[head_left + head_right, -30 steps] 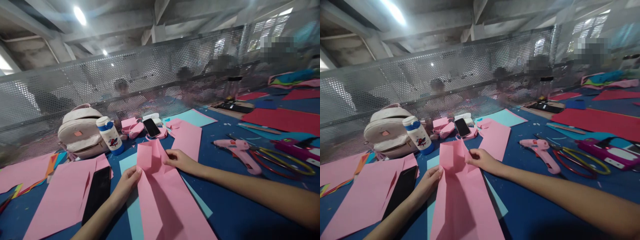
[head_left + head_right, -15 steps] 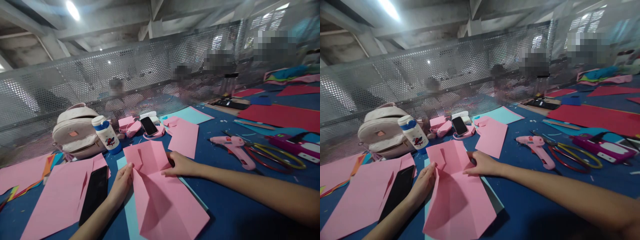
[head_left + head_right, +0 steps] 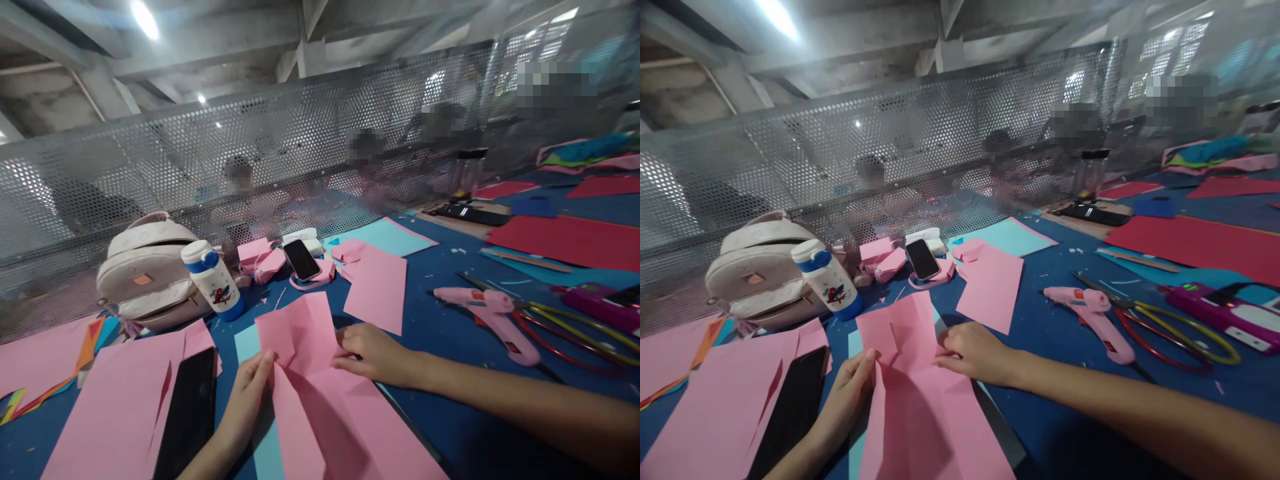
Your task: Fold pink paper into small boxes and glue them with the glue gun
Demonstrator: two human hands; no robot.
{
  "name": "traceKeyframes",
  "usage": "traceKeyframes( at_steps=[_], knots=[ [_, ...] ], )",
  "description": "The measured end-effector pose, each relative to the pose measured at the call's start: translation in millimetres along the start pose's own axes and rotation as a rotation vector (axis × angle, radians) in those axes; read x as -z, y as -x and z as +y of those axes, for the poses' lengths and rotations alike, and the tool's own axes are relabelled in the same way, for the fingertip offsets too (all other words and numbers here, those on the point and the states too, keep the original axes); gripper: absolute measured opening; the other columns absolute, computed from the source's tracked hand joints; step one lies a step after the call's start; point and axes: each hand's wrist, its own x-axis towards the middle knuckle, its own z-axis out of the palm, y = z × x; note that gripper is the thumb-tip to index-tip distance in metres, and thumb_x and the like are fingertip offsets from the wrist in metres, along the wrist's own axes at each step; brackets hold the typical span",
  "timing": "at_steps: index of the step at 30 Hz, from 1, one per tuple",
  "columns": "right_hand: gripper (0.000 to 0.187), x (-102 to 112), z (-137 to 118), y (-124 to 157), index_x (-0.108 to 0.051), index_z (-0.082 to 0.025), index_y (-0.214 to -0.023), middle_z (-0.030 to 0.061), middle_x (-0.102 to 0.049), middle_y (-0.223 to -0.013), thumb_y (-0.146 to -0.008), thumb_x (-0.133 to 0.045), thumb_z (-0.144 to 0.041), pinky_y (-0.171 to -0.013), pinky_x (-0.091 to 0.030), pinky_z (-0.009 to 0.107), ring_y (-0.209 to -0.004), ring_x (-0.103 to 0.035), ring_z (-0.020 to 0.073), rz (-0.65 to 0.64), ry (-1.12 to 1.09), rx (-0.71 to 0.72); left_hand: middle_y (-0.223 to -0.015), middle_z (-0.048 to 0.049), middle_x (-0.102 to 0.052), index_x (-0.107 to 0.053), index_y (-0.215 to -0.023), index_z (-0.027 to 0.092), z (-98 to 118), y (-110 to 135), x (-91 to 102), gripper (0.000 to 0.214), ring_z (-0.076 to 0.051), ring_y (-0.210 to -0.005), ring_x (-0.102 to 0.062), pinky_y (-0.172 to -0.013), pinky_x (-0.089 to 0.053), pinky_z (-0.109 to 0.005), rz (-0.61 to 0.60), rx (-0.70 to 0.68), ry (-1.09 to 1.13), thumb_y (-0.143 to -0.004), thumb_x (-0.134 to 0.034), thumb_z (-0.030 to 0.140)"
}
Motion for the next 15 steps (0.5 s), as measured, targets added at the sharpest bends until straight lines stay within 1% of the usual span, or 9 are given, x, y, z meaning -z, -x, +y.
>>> traceKeyframes(
  at_steps=[3, 6, 8, 11, 13, 15],
  knots=[
    [0.042, -0.2, -2.6, -0.9, -0.053, -0.016, -0.058, 0.0007, -0.058, -0.061, -0.091, -0.065, -0.039, -0.057, -0.026, 0.028, -0.057, -0.051, 0.0124, -0.013, 0.054, 0.03, -0.059, 0.0042, -0.039, -0.05, -0.064, 0.016, -2.9, -2.3, 3.3, 0.052, -0.009, -0.056, -0.035, -0.05, -0.031, -0.019, -0.047, 0.014, -0.051, -0.083, -0.064, 0.062],
    [0.044, 0.3, -8.4, -1.6, -0.054, -0.016, -0.057, -0.0006, -0.057, -0.058, -0.087, -0.07, -0.044, -0.055, -0.024, 0.028, -0.054, -0.05, 0.0118, -0.011, 0.017, 0.02, -0.061, 0.0046, -0.037, -0.048, -0.064, 0.016, 0.1, -2.5, 2.3, 0.051, -0.009, -0.057, -0.032, -0.051, -0.03, -0.018, -0.06, 0.023, -0.044, -0.084, -0.063, 0.061],
    [0.039, 2.4, -13.7, -2.0, -0.06, -0.016, -0.063, -0.0009, -0.06, -0.062, -0.084, -0.073, -0.046, -0.054, -0.026, 0.026, -0.056, -0.052, 0.0116, -0.021, -0.098, 0.012, -0.061, 0.0045, -0.038, -0.048, -0.065, 0.016, 3.2, -2.3, 0.5, 0.052, -0.009, -0.056, -0.031, -0.051, -0.029, -0.018, -0.065, 0.041, -0.014, -0.083, -0.064, 0.062],
    [0.018, 6.3, -21.3, -2.7, -0.07, -0.017, -0.083, -0.0012, -0.066, -0.071, -0.086, -0.071, -0.035, -0.057, -0.034, 0.021, -0.061, -0.056, 0.0103, -0.053, -0.364, -0.03, -0.062, 0.0038, -0.04, -0.047, -0.065, 0.016, 6.8, -2.9, -1.1, 0.053, -0.009, -0.056, -0.032, -0.051, -0.03, -0.019, -0.076, 0.058, -0.016, -0.082, -0.063, 0.064],
    [0.011, 7.3, -24.7, -3.3, -0.071, -0.018, -0.09, -0.0017, -0.065, -0.07, -0.086, -0.067, -0.027, -0.057, -0.037, 0.019, -0.059, -0.055, 0.0092, -0.05, -0.524, -0.1, -0.061, 0.0037, -0.04, -0.045, -0.063, 0.017, 8.7, -3.9, -1.1, 0.056, -0.009, -0.057, -0.031, -0.052, -0.029, -0.02, -0.074, 0.048, -0.069, -0.081, -0.063, 0.067],
    [0.009, 6.2, -26.5, -3.9, -0.068, -0.017, -0.092, -0.0023, -0.064, -0.069, -0.086, -0.063, -0.022, -0.057, -0.039, 0.019, -0.059, -0.054, 0.0089, -0.014, -0.645, -0.167, -0.059, 0.0038, -0.038, -0.043, -0.061, 0.017, 11.2, -4.7, -1.5, 0.058, -0.009, -0.056, -0.031, -0.052, -0.028, -0.02, -0.068, 0.043, -0.13, -0.079, -0.063, 0.068]
  ],
)
